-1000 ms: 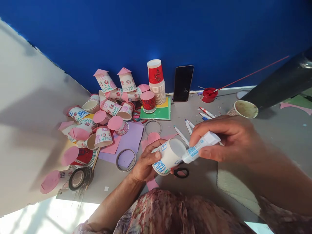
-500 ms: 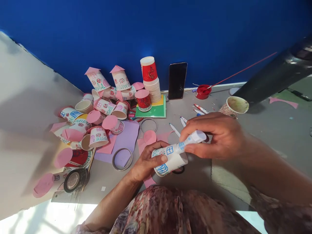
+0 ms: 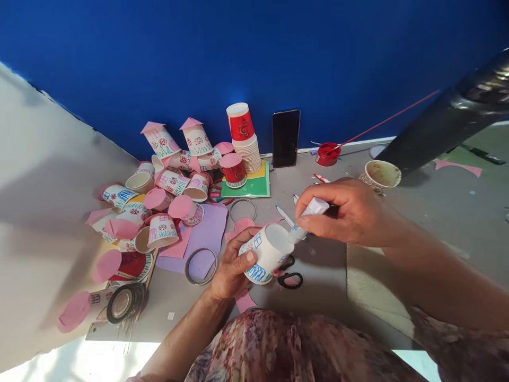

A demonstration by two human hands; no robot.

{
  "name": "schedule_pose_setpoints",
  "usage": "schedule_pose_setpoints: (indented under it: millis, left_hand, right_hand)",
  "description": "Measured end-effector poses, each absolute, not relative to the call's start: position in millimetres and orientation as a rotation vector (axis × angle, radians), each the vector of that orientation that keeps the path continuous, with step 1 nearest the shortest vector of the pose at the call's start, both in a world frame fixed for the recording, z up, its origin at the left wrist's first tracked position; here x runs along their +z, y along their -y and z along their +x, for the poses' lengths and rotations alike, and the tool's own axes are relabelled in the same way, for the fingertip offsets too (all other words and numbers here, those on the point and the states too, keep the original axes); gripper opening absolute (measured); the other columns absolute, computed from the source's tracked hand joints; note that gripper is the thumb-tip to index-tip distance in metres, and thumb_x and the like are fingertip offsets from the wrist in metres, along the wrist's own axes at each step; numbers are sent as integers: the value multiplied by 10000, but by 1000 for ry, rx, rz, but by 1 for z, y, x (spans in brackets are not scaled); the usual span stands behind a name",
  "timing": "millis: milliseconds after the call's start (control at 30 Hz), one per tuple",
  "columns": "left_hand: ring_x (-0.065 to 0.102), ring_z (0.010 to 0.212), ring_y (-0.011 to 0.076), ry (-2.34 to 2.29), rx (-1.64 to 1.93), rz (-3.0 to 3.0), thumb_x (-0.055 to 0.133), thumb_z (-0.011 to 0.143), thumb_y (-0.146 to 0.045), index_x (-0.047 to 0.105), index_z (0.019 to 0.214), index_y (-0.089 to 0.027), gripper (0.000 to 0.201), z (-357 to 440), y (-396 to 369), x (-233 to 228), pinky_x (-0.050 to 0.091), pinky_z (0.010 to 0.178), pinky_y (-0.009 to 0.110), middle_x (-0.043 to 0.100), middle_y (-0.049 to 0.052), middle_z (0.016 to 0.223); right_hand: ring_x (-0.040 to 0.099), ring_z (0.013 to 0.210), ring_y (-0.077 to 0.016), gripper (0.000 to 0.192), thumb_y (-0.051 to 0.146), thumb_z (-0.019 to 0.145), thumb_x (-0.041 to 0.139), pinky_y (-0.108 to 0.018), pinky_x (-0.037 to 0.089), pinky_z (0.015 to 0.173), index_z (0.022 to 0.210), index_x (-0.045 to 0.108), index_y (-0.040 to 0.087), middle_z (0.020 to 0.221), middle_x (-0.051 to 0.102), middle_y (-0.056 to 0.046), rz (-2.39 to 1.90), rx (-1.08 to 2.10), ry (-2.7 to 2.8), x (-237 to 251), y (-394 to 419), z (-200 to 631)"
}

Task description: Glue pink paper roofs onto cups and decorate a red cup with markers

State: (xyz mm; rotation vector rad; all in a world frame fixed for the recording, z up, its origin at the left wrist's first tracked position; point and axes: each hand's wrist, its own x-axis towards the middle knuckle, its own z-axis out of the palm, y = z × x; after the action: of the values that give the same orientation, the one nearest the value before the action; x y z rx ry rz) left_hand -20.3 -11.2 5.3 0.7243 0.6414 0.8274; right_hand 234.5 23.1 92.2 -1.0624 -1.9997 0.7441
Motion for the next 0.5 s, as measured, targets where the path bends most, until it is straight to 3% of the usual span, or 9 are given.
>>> schedule_pose_setpoints:
  millis: [267,500]
  left_hand:
    - [747,682,193,-767,939,782,964,682,-491,721,1128,-207,582,-15,12,8,602,583,274,760,19,864]
    - [694,649,130,-832,941,833,970,681,-495,738,1043,-197,523,-11,12,5,584,603,222,745,-11,820]
  right_hand:
    - [396,453,-61,143,255,890,707,-214,275,428,756,715,205,525,540,82,-1024,836,1936,91,-16,229]
    - [425,470,-69,49,202,894,707,-233,281,447,856,737,208,564,593,75,-954,670,1927,93,-9,222]
